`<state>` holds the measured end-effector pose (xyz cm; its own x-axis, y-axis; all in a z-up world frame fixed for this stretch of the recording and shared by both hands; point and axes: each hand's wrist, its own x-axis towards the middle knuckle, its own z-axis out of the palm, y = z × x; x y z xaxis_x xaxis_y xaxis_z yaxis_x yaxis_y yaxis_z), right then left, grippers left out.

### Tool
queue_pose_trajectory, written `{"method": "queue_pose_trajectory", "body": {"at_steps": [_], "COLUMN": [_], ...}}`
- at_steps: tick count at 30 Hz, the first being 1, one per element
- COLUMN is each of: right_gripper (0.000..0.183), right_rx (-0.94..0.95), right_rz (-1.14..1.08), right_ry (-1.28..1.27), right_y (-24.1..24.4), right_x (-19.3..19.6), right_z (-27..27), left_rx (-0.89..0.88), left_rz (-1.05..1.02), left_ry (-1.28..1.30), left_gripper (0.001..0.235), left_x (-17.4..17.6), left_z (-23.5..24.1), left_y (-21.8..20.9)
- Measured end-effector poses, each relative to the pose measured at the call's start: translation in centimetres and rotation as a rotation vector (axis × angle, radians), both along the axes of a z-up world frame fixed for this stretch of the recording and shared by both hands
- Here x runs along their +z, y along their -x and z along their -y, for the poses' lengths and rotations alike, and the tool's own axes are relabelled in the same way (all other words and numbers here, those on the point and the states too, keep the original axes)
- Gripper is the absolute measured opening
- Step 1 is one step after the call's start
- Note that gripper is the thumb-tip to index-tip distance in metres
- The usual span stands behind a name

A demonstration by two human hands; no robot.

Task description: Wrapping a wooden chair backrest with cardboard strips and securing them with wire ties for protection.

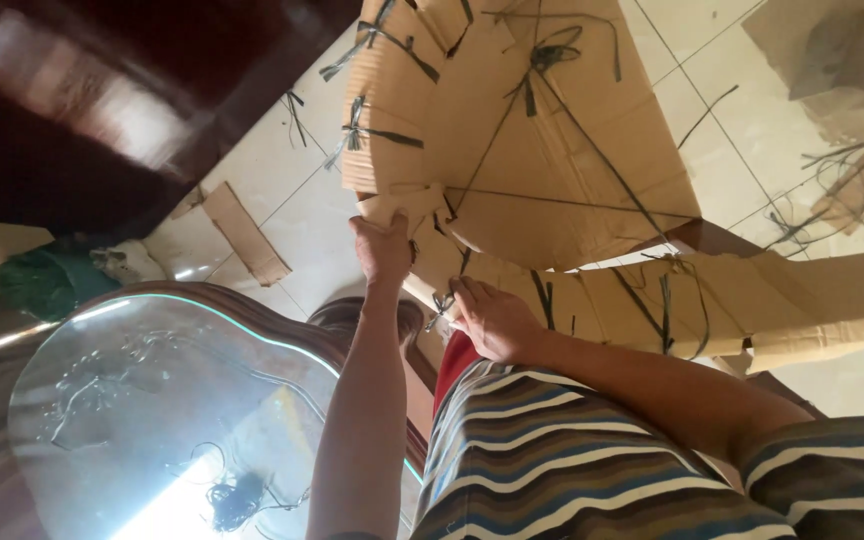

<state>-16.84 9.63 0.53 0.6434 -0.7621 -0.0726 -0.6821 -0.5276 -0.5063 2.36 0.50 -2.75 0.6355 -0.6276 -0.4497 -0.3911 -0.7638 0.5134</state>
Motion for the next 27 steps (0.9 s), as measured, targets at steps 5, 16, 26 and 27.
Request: {"method": "queue_pose_trajectory", "body": {"at_steps": [5,16,26,27], "right_gripper": [0.053,0.051,0.043,0.045], "right_rx": [-0.008,-0.016,0.008,0.007], "right_rz": [0.004,0.007,-0.019,-0.011], "right_ry": [0.010,-0.045,-0.143,-0.160], "right_y": [0.3,0.5,0.4,0.2], "right_x": [1.1,1.9,2.0,1.6], "right_z": [0.1,0.2,0.3,0.0], "left_rx": [0.053,0.017,-0.195,-0.283], "left_rz": [0.038,-0.030,-0.180,-0.137], "left_ry": [0.045,0.030,-0.016,0.006], "left_gripper": [0.051,0.056,0.054,0.043], "left_x": [-2.4,1.0,-0.6,-1.4], "left_z": [-0.7,-0.6,-3.0,-3.7], "left_y": [0.1,0.2,-1.4,-1.6]}}
